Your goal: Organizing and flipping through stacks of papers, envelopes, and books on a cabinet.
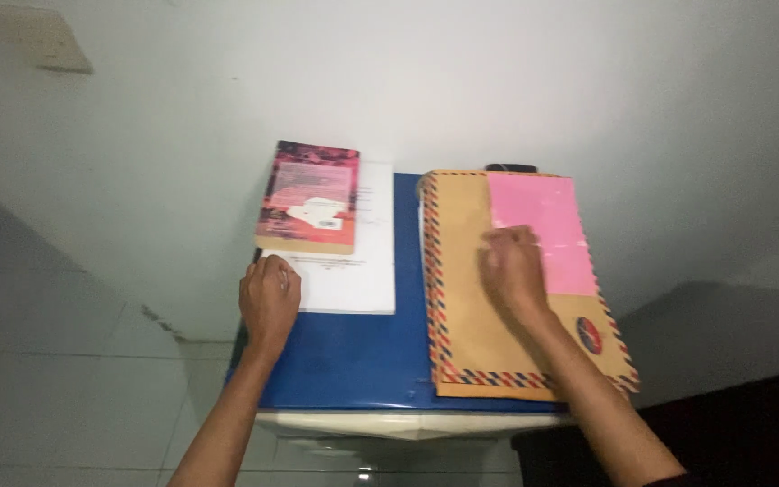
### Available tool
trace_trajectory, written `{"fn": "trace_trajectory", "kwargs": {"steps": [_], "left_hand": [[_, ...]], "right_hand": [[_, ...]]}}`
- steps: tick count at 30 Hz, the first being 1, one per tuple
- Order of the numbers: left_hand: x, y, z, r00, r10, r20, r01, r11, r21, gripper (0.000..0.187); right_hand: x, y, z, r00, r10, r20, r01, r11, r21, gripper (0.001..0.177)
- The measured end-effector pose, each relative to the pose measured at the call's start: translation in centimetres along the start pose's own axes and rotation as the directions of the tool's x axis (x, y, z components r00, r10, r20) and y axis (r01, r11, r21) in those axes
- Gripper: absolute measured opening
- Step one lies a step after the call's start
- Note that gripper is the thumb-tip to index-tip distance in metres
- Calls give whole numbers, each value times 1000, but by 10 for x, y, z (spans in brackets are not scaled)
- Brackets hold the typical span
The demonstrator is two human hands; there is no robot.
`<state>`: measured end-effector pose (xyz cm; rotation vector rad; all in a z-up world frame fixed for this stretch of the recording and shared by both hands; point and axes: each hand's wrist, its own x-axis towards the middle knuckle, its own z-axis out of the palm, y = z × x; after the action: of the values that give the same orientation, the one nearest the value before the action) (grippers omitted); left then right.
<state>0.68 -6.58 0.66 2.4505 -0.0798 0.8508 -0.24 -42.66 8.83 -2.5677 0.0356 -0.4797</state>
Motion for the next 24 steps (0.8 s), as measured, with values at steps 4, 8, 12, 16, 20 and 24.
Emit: {"fn": "trace_trajectory", "kwargs": {"steps": [4,8,12,16,20,24], "left_hand": [[21,-32,4,997,-3,-73,6,999,45,6],[48,-31,-9,994,-106,-31,108,992,61,23],[56,-49,9,986,-161,38,156,981,116,34],[56,-57,18,972,-211,105,196,972,133,33],[60,-59,16,972,-213,98,205,975,92,32],[65,-61,15,981,-179,78,175,983,64,28]], "right_hand": [[15,-49,65,989,-104,109,88,986,144,24],[31,-58,150,956,-178,232,115,958,261,37],[45,-62,204,942,-29,335,-93,934,344,52],[53,-89,205,924,87,372,-260,857,444,55],[71,-87,220,790,251,559,-537,725,432,58],[77,-88,215,750,176,637,-539,722,435,54]]}}
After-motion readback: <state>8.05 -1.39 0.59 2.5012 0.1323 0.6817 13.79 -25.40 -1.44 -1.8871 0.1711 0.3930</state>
